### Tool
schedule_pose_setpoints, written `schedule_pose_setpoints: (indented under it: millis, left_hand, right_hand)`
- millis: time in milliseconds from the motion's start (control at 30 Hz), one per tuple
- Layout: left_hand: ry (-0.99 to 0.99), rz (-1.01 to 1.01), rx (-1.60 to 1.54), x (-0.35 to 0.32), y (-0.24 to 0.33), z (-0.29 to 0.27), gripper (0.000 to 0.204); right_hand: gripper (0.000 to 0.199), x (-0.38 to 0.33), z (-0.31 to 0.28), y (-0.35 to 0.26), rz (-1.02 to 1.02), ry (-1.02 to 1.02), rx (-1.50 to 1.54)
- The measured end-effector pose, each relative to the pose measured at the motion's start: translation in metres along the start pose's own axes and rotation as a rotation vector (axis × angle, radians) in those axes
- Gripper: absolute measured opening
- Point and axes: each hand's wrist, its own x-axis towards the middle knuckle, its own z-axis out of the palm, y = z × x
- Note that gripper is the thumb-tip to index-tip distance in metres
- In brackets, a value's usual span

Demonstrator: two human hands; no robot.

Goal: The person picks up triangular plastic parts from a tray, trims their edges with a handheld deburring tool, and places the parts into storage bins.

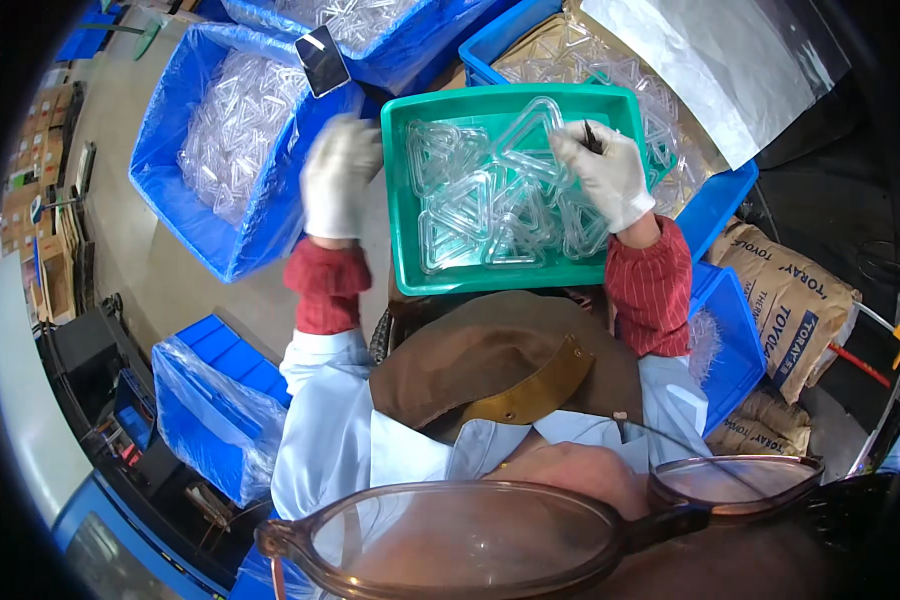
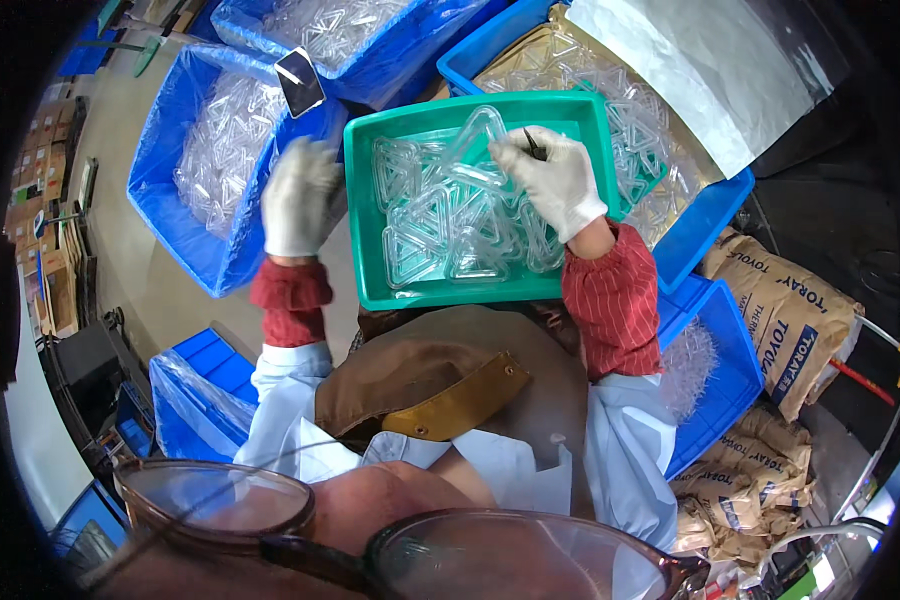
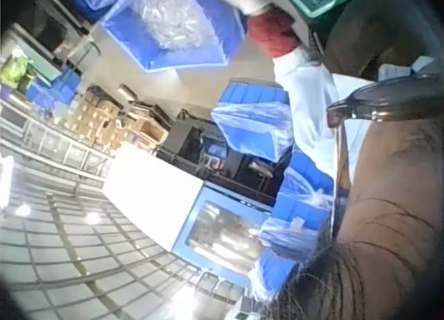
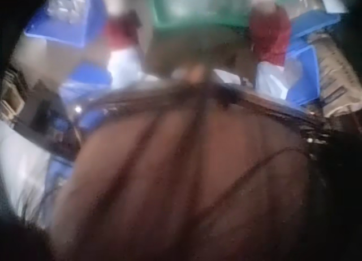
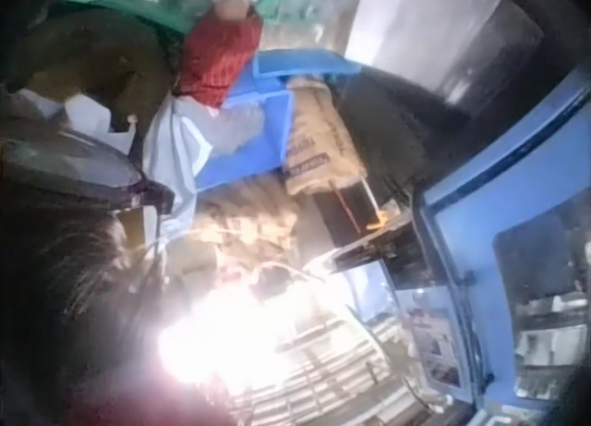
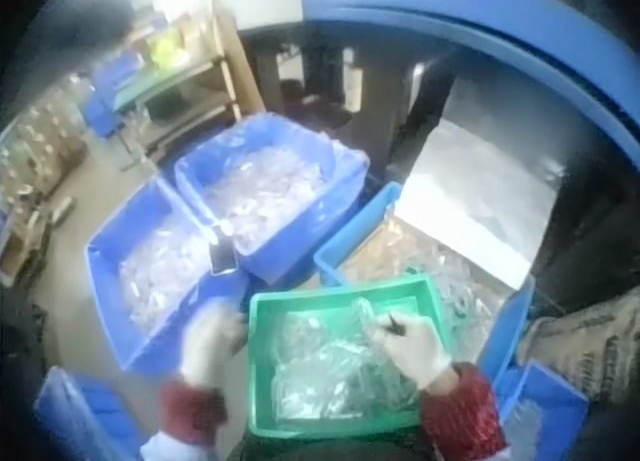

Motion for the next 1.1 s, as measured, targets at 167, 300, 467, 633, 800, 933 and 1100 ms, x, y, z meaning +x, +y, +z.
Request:
schedule_pose_setpoints:
  millis: [167,300,467,633,800,933,1100]
  left_hand:
    - [-0.399,0.027,0.323,-0.038,-0.003,0.096,0.038]
    - [-0.371,-0.178,0.146,-0.047,-0.021,0.110,0.026]
    - [-0.113,-0.225,-0.192,-0.057,-0.023,0.110,0.023]
    - [-0.109,-0.222,-0.237,-0.062,-0.031,0.111,0.024]
    - [-0.184,-0.134,0.033,-0.066,-0.040,0.108,0.030]
    - [-0.245,0.700,0.800,-0.057,-0.013,0.102,0.041]
    - [-0.302,-0.093,0.174,-0.057,-0.024,0.094,0.021]
  right_hand:
    - [0.026,-0.011,0.005,-0.018,0.189,-0.242,0.097]
    - [0.031,-0.019,0.003,-0.018,0.018,-0.154,0.057]
    - [0.037,-0.048,0.002,-0.001,-0.323,-0.091,-0.133]
    - [0.035,-0.054,0.024,0.002,-0.296,-0.050,-0.172]
    - [0.028,-0.042,0.037,-0.005,-0.010,0.100,-0.081]
    - [0.027,-0.026,0.018,-0.015,-0.085,-0.202,-0.341]
    - [0.041,-0.035,0.019,-0.008,-0.224,-0.116,-0.146]
